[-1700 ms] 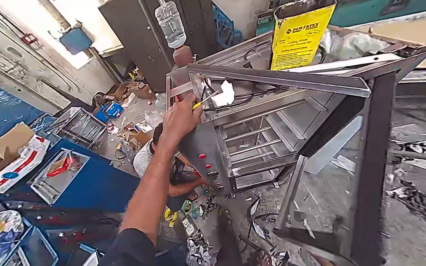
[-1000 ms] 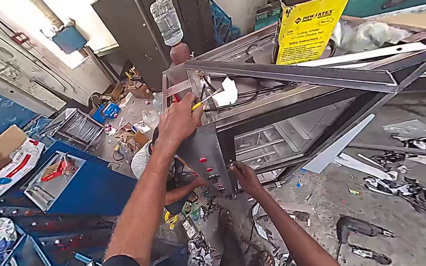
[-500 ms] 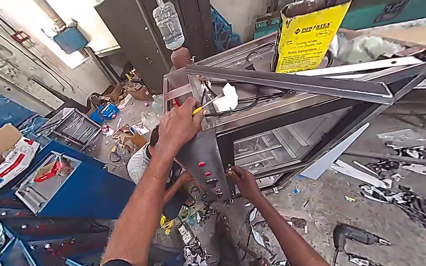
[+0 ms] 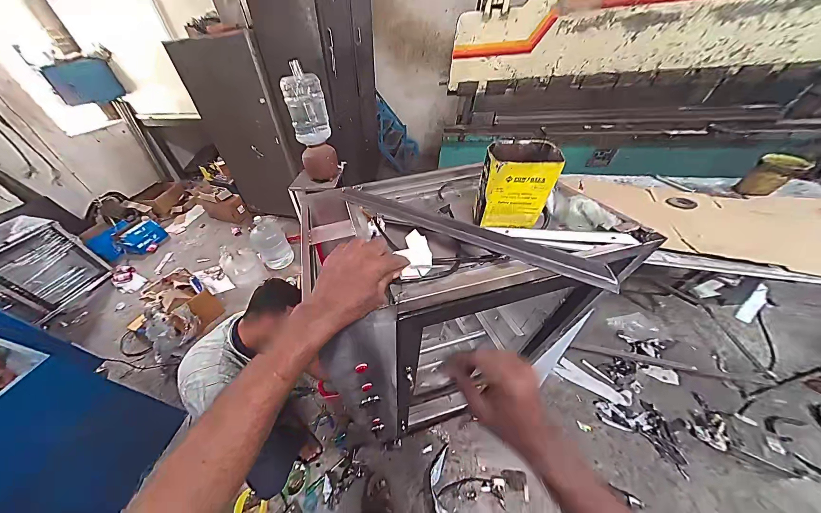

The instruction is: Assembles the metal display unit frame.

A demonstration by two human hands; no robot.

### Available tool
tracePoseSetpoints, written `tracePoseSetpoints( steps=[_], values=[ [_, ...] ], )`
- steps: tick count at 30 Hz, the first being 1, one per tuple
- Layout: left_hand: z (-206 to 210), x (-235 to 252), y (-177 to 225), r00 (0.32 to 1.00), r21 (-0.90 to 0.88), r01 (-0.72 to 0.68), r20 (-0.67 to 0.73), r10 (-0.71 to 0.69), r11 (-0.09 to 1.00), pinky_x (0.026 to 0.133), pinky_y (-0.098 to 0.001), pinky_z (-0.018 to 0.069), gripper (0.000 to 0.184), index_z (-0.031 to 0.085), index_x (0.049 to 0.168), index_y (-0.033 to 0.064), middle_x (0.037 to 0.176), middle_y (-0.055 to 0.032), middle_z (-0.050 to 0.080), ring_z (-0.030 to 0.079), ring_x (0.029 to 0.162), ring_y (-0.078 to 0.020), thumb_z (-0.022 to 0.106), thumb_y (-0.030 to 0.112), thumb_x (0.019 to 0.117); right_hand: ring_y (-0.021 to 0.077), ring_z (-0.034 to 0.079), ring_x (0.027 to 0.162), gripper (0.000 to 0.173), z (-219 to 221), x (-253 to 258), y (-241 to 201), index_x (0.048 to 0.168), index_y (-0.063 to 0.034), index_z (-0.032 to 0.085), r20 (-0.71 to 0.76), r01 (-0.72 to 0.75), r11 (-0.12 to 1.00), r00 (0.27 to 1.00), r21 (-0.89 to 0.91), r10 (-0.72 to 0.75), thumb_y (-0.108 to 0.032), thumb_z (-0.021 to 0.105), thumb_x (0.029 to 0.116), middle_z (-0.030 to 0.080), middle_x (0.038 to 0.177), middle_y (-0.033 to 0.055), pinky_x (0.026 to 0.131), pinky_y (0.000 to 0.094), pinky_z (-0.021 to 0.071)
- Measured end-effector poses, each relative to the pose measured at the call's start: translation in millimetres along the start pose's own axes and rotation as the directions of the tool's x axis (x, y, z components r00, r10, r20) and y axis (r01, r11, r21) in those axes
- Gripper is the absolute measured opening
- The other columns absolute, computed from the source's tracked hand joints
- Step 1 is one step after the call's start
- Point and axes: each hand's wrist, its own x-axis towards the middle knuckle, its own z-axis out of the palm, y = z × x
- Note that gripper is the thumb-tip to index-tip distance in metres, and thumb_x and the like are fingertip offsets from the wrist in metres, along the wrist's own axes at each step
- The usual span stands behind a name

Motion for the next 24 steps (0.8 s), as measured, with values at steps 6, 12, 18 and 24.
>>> tracePoseSetpoints(
  steps=[6, 12, 18, 24],
  values=[
    [19, 43, -11, 0.964, 0.0, -0.177, 0.203, 0.173, 0.984, 0.082, -0.0522, 0.0509, 0.028, 0.074, 0.121, 0.032, 0.105, -0.0075, 0.069, 0.063, 0.102, -0.033, 0.054, 0.025, 0.1034, 0.0538, 0.057, 0.121, 0.066, -55, 168, 63, 0.148, -0.0166, 0.053, 0.293, -0.085, 0.86, 0.92, -0.504, 0.262, -0.054, 0.065, 0.0951, 0.059, 0.137, 0.0256, 0.092, 0.0732, 0.045],
    [23, 42, -23, 0.986, -0.065, -0.12, 0.105, 0.127, 0.991, 0.095, -0.0502, 0.052, 0.029, 0.072, 0.127, 0.0233, 0.121, -0.0054, 0.071, 0.065, 0.116, -0.0275, 0.059, 0.024, 0.1015, 0.0514, 0.067, 0.09, 0.044, -34, 192, 76, 0.11, -0.0081, 0.064, 0.4, -0.159, 0.769, 0.779, -0.62, 0.483, -0.049, 0.068, 0.0949, 0.067, 0.093, 0.0259, 0.065, 0.0705, 0.0481],
    [-19, -27, 14, 0.967, -0.25, -0.014, -0.25, -0.051, 0.968, 0.086, -0.0339, 0.0582, 0.029, 0.073, 0.124, 0.0095, 0.109, -0.003, 0.074, 0.069, 0.097, -0.0121, 0.066, 0.025, 0.0998, 0.0563, 0.063, 0.083, 0.03, -51, 167, 52, 0.108, 0.0053, 0.056, 0.213, -0.102, 0.839, 0.944, -0.534, 0.251, -0.021, 0.064, 0.0958, 0.061, 0.097, 0.0318, 0.059, 0.0684, 0.046],
    [86, -147, 107, 0.913, -0.698, 0.152, -0.171, -0.369, 0.7, 0.076, -0.0301, 0.064, 0.023, 0.074, 0.105, 0.0001, 0.095, -0.006, 0.074, 0.072, 0.083, -0.013, 0.074, 0.02, 0.0938, 0.0584, 0.062, 0.084, 0.058, -95, 33, 51, 0.124, 0.0008, 0.052, -0.13, -0.465, 0.868, 0.885, -0.175, 0.447, -0.052, 0.051, 0.1014, 0.061, 0.095, 0.0334, 0.062, 0.0734, 0.0447]
  ],
)
